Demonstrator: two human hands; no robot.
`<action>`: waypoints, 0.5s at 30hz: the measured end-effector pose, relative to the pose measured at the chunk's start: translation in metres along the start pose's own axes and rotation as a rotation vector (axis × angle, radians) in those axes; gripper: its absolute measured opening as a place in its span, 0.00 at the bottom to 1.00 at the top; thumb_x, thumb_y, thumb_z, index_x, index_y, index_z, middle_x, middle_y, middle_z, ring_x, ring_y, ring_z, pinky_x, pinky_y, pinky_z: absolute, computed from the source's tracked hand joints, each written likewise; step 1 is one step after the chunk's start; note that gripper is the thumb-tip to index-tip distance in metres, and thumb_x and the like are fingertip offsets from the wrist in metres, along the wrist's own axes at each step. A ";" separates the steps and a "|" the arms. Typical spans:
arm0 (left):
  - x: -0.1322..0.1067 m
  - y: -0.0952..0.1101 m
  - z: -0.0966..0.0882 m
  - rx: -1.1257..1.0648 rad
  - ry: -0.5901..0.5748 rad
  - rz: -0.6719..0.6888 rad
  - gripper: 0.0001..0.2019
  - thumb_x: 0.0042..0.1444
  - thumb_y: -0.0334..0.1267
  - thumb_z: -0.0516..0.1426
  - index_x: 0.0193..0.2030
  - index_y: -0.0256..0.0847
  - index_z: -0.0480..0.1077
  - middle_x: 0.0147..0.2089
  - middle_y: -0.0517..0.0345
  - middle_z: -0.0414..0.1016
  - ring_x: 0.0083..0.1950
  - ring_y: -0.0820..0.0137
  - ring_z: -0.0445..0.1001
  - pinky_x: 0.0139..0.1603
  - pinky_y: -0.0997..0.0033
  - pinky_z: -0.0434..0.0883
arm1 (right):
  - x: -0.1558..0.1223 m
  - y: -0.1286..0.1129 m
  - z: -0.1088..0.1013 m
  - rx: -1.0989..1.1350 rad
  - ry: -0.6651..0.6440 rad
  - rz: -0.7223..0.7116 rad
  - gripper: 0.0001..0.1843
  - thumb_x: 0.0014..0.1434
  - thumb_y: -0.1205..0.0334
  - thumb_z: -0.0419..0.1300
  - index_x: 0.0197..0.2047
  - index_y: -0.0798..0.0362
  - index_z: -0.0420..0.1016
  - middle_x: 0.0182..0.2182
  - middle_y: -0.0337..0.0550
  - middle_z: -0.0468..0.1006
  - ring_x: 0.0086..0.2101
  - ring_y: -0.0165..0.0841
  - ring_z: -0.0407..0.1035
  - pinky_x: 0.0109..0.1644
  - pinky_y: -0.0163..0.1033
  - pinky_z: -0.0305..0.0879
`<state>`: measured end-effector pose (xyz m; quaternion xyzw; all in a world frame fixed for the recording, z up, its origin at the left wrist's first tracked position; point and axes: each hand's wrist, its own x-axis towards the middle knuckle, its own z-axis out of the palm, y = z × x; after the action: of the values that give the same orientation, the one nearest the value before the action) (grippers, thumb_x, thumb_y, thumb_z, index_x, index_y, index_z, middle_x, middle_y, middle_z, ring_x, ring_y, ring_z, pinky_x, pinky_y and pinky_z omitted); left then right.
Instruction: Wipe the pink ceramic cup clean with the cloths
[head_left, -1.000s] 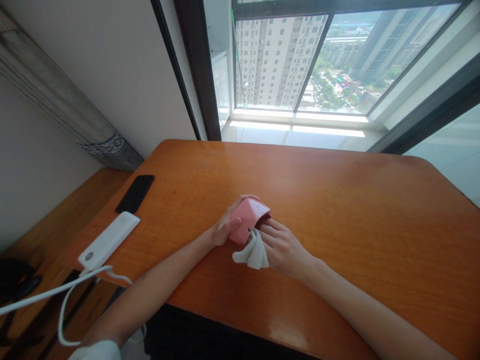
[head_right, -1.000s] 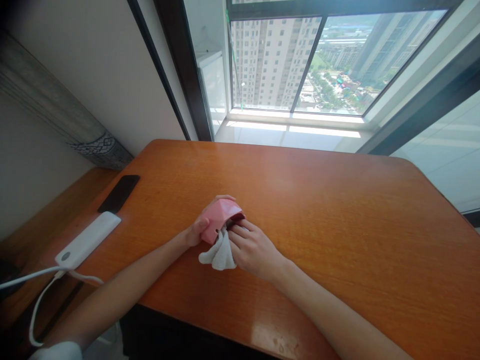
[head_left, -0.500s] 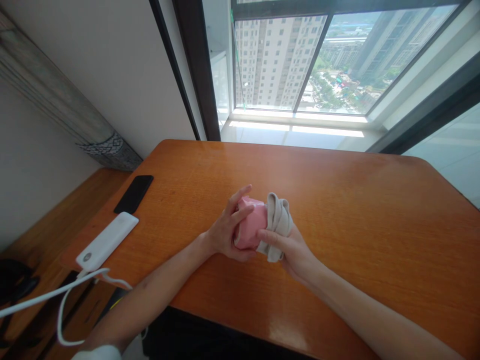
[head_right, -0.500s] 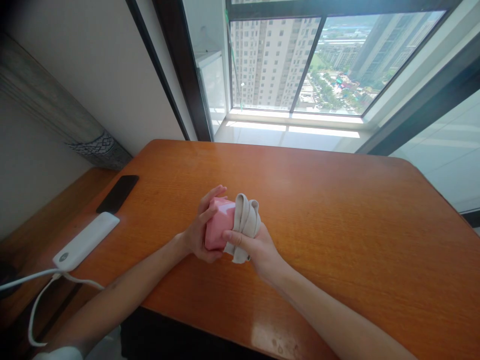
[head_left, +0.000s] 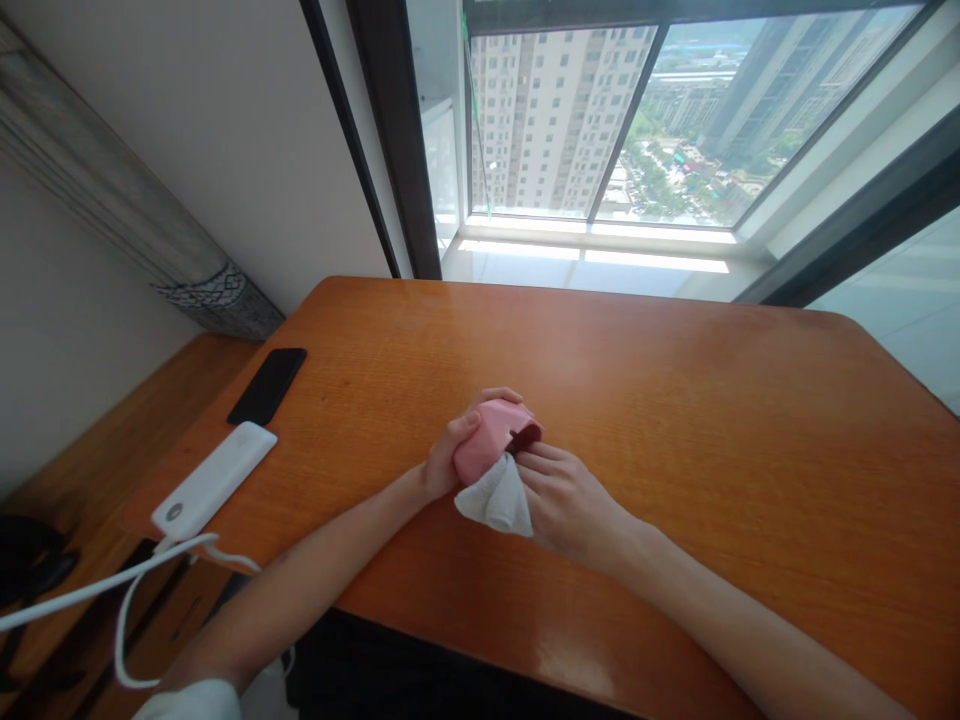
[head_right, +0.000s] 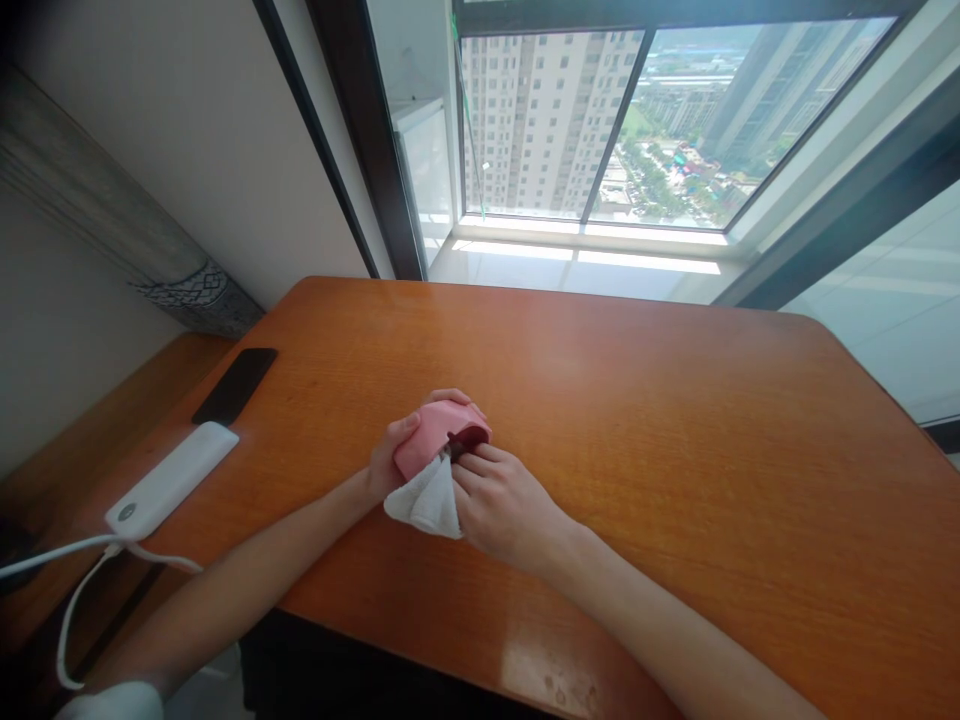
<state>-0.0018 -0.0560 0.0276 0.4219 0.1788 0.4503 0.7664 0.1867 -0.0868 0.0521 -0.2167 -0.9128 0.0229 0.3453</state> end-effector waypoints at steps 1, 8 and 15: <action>0.001 0.000 -0.002 0.005 -0.009 0.008 0.32 0.68 0.65 0.56 0.67 0.44 0.70 0.61 0.44 0.80 0.58 0.53 0.81 0.63 0.52 0.74 | 0.000 0.000 -0.002 0.029 0.018 0.024 0.20 0.73 0.73 0.52 0.29 0.48 0.70 0.25 0.41 0.77 0.26 0.34 0.68 0.35 0.42 0.67; 0.012 -0.006 -0.034 0.780 -0.177 0.688 0.58 0.55 0.75 0.67 0.85 0.58 0.49 0.87 0.45 0.48 0.87 0.36 0.46 0.84 0.30 0.50 | 0.005 -0.010 -0.014 0.864 0.261 0.916 0.15 0.59 0.51 0.78 0.37 0.50 0.81 0.28 0.36 0.78 0.26 0.30 0.70 0.28 0.34 0.70; 0.011 -0.007 -0.029 0.908 -0.153 0.831 0.51 0.54 0.68 0.69 0.79 0.50 0.59 0.74 0.40 0.63 0.76 0.41 0.64 0.75 0.35 0.66 | 0.006 -0.018 -0.006 1.167 0.326 1.093 0.27 0.56 0.44 0.81 0.52 0.49 0.83 0.38 0.41 0.84 0.35 0.34 0.77 0.37 0.36 0.79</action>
<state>-0.0109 -0.0344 0.0060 0.7714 0.1180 0.5585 0.2815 0.1802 -0.1012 0.0638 -0.4174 -0.4575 0.6280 0.4713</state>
